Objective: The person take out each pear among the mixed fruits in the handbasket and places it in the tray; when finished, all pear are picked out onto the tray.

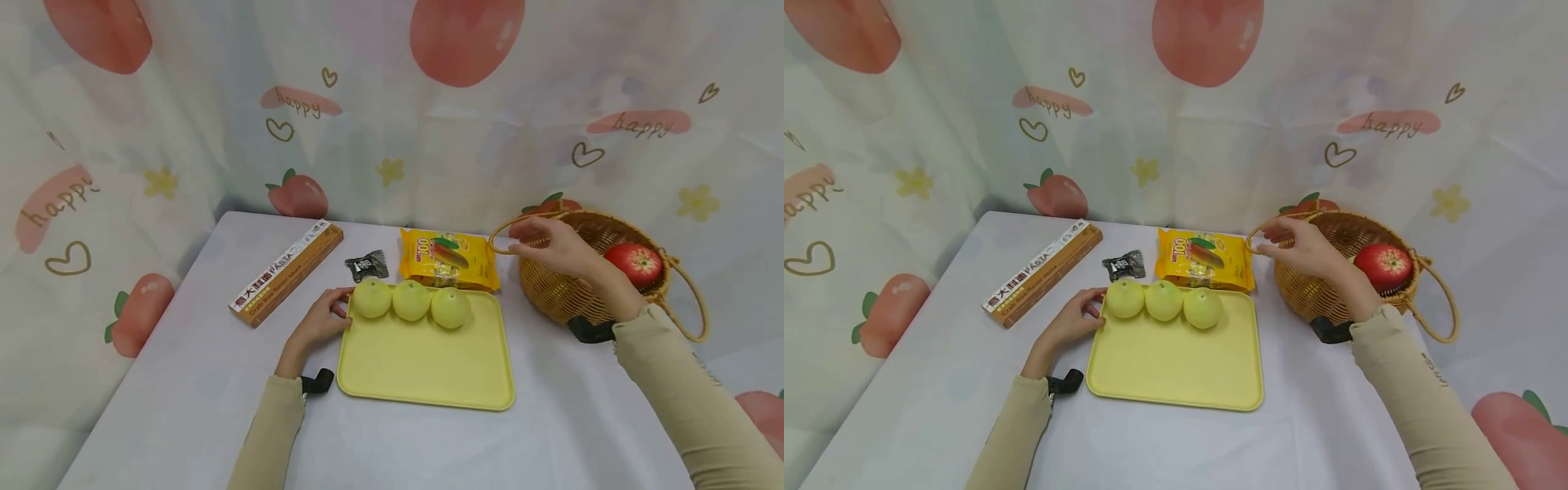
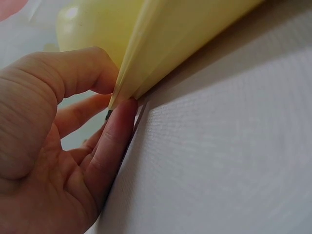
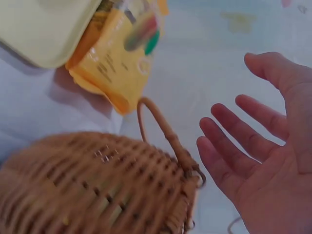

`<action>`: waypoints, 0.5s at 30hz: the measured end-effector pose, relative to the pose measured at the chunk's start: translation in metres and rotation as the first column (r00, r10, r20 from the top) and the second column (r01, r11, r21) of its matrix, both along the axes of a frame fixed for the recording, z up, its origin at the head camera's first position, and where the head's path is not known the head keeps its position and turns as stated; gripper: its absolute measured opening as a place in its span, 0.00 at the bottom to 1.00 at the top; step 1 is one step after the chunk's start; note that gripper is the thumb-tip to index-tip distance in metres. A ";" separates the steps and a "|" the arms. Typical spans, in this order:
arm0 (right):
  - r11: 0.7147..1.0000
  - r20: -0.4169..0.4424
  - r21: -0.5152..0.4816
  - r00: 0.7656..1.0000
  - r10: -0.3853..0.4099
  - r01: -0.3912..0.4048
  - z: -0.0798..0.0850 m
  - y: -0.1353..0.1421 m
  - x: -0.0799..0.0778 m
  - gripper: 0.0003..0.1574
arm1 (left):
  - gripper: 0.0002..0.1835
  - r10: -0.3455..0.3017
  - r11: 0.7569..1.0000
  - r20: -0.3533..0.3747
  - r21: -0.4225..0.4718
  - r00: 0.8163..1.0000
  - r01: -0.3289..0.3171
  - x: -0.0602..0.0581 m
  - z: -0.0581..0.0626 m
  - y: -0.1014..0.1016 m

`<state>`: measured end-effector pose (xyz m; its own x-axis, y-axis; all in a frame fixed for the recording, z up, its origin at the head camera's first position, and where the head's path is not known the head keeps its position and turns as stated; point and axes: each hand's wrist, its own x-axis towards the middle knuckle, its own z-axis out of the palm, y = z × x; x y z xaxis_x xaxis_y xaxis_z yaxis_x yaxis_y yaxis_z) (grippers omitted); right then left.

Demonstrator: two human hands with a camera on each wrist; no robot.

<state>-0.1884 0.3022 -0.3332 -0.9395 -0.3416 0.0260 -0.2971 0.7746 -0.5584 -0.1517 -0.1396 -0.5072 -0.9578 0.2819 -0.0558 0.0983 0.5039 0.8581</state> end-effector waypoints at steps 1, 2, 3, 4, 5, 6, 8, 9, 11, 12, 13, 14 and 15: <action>1.000 -0.004 0.001 1.000 -0.014 0.014 0.003 0.004 -0.001 0.24 | 0.37 -0.001 1.000 -0.001 0.000 1.000 0.001 0.000 0.000 0.000; 1.000 -0.012 0.001 1.000 -0.027 0.027 0.006 0.009 -0.003 0.23 | 0.37 -0.003 1.000 -0.005 0.001 1.000 0.003 0.000 0.000 0.000; 0.999 -0.014 -0.006 0.999 -0.042 0.042 0.009 0.013 -0.004 0.23 | 0.37 -0.005 1.000 -0.012 0.000 1.000 0.005 -0.001 -0.001 0.000; 0.998 -0.018 -0.014 0.998 -0.057 0.057 0.011 0.018 -0.006 0.24 | 0.37 -0.006 1.000 -0.020 0.002 1.000 0.006 -0.001 -0.001 -0.001; 0.997 -0.025 -0.018 0.997 -0.074 0.073 0.013 0.023 -0.008 0.24 | 0.37 -0.007 1.000 -0.027 0.005 1.000 0.008 -0.001 -0.001 -0.001; 0.996 -0.025 -0.019 0.995 -0.092 0.091 0.014 0.028 -0.010 0.25 | 0.37 -0.009 1.000 -0.031 0.009 0.999 0.009 -0.002 -0.001 -0.001; 0.991 -0.014 -0.019 0.991 -0.134 0.134 0.016 0.038 -0.015 0.27 | 0.37 -0.015 1.000 -0.036 0.022 0.999 0.016 -0.002 -0.001 -0.001; 0.989 -0.002 -0.021 0.990 -0.144 0.144 0.017 0.042 -0.018 0.27 | 0.37 -0.016 0.999 -0.036 0.028 0.999 0.017 -0.001 -0.001 -0.001; 0.986 0.003 -0.006 0.986 -0.165 0.165 0.017 0.052 -0.024 0.27 | 0.36 -0.021 0.999 -0.034 0.041 0.999 0.022 -0.001 -0.001 -0.002; 0.985 0.009 0.005 0.985 -0.170 0.170 0.018 0.056 -0.027 0.28 | 0.36 -0.023 0.999 -0.034 0.048 0.999 0.024 0.000 -0.001 -0.002; 0.985 0.007 0.018 0.985 -0.175 0.174 0.018 0.061 -0.030 0.27 | 0.36 -0.024 0.998 -0.037 0.055 0.999 0.026 0.000 -0.001 -0.002; 0.984 0.005 0.037 0.985 -0.173 0.173 0.018 0.067 -0.033 0.27 | 0.36 -0.024 0.998 -0.040 0.059 0.999 0.027 0.001 -0.001 -0.002; 0.984 0.005 0.055 0.985 -0.172 0.172 0.018 0.072 -0.036 0.26 | 0.36 -0.027 0.998 -0.044 0.061 0.999 0.029 0.001 -0.001 -0.002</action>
